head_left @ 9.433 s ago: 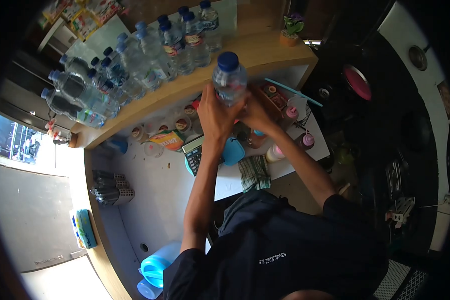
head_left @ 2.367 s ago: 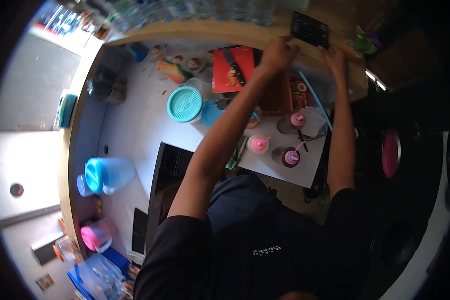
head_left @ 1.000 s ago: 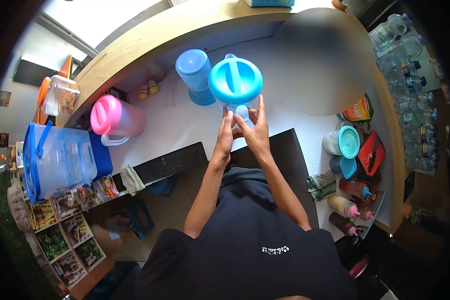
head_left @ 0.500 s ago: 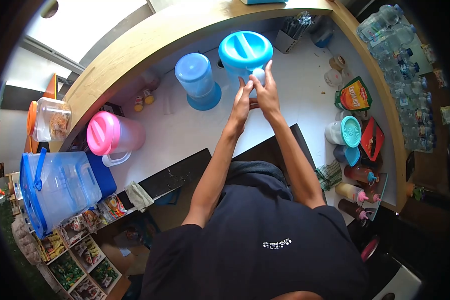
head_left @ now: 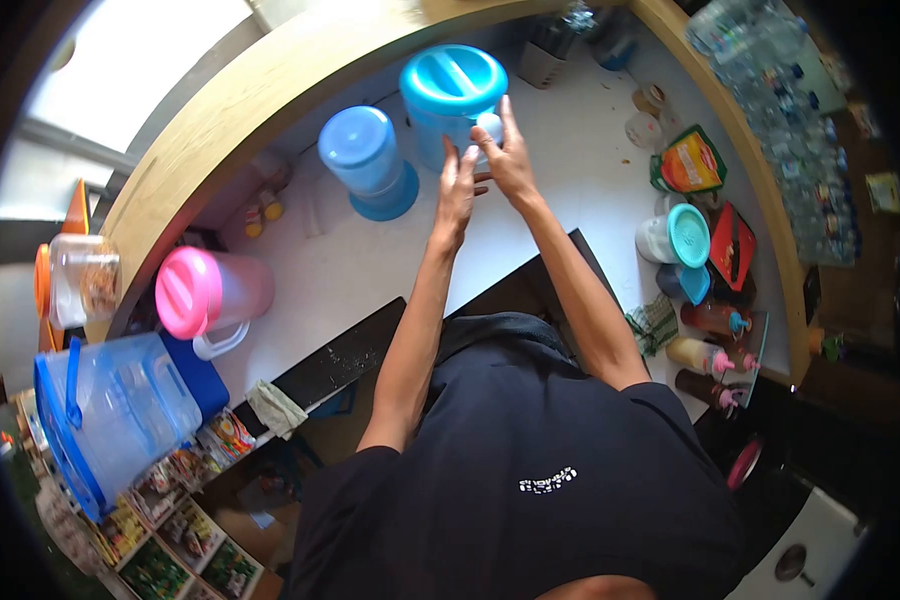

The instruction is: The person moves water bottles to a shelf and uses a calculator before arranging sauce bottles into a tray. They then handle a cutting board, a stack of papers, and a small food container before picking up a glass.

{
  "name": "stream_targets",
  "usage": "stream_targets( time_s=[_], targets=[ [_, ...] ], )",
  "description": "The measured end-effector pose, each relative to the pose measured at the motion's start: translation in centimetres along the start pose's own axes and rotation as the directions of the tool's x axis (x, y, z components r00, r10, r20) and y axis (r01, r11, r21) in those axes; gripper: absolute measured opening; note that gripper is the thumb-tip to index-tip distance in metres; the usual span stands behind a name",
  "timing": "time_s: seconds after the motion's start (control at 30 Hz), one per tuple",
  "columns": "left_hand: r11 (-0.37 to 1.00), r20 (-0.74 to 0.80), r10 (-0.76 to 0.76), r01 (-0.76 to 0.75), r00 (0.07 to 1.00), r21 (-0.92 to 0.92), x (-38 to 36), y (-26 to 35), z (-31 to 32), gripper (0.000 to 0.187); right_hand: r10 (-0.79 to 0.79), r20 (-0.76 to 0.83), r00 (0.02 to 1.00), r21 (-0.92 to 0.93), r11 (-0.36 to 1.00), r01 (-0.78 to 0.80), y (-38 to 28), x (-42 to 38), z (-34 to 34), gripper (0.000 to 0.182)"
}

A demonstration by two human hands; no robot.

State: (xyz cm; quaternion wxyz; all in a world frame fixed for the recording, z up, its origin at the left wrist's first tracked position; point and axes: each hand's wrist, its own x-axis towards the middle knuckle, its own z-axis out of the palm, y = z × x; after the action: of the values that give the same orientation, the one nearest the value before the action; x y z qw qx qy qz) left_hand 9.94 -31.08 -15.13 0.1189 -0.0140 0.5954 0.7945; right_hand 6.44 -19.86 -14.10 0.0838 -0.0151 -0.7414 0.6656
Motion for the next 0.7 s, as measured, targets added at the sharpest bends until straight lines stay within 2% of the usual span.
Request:
stream_targets(
  time_s=[0.07,0.1,0.17,0.23,0.27,0.33,0.4,0.47,0.5,0.57,0.63,0.7],
  targets=[
    [1.000,-0.047,0.026,-0.026,0.999,0.014,-0.7,-0.4,0.6,0.089,-0.068,-0.053,0.996,-0.069,0.996,0.064,1.3,-0.1,-0.5,0.082],
    [0.999,-0.081,0.041,-0.040,0.996,0.019,-1.4,-0.4,1.1,0.084,-0.245,-0.112,0.963,-0.302,0.932,0.202,3.2,-0.1,-0.8,0.086],
    [0.998,-0.175,0.063,-0.064,0.983,0.001,-2.8,-2.1,1.7,0.071,-0.068,-0.123,0.990,-0.320,0.947,0.025,2.1,-2.4,-2.2,0.089],
    [0.999,-0.168,0.041,-0.040,0.985,0.006,-4.5,-4.2,2.2,0.059,-0.006,-0.204,0.979,-0.138,0.990,-0.023,3.7,-4.4,-3.5,0.086],
    [0.999,-0.110,-0.044,0.042,0.993,-0.017,-5.4,-5.5,2.1,0.058,0.052,-0.240,0.969,-0.052,0.996,-0.067,3.4,-5.9,-4.2,0.078],
    [0.981,0.007,-0.193,0.193,0.981,-0.023,-6.9,-8.6,2.1,0.055,0.152,-0.316,0.936,-0.080,0.979,-0.186,5.4,-9.2,-6.2,0.054],
    [0.946,0.113,-0.322,0.323,0.940,0.010,-8.0,-10.9,2.0,0.049,0.290,-0.309,0.906,0.001,0.952,-0.305,9.6,-13.5,-8.7,0.043],
    [0.904,0.173,-0.424,0.405,0.889,0.134,-8.4,-11.2,2.7,0.048,0.526,-0.280,0.803,0.303,0.842,-0.445,11.8,-18.3,-11.5,0.037],
    [0.878,0.195,-0.472,0.437,0.860,0.198,-8.3,-11.3,3.1,0.047,0.602,-0.307,0.738,0.340,0.793,-0.505,12.0,-20.5,-12.9,0.032],
    [0.879,0.201,-0.463,0.418,0.863,0.231,-7.9,-11.3,4.6,0.046,0.769,-0.327,0.549,0.426,0.639,-0.641,12.7,-23.8,-15.9,0.029],
    [0.883,0.212,-0.452,0.400,0.867,0.248,-7.2,-11.2,6.7,0.046,0.759,-0.400,0.514,0.506,0.651,-0.566,13.2,-25.5,-19.0,0.027],
    [0.891,0.261,-0.439,0.379,0.860,0.251,-6.3,-11.4,9.5,0.046,0.696,-0.504,0.512,0.554,0.715,-0.427,12.7,-25.9,-21.9,0.026]
  ],
)
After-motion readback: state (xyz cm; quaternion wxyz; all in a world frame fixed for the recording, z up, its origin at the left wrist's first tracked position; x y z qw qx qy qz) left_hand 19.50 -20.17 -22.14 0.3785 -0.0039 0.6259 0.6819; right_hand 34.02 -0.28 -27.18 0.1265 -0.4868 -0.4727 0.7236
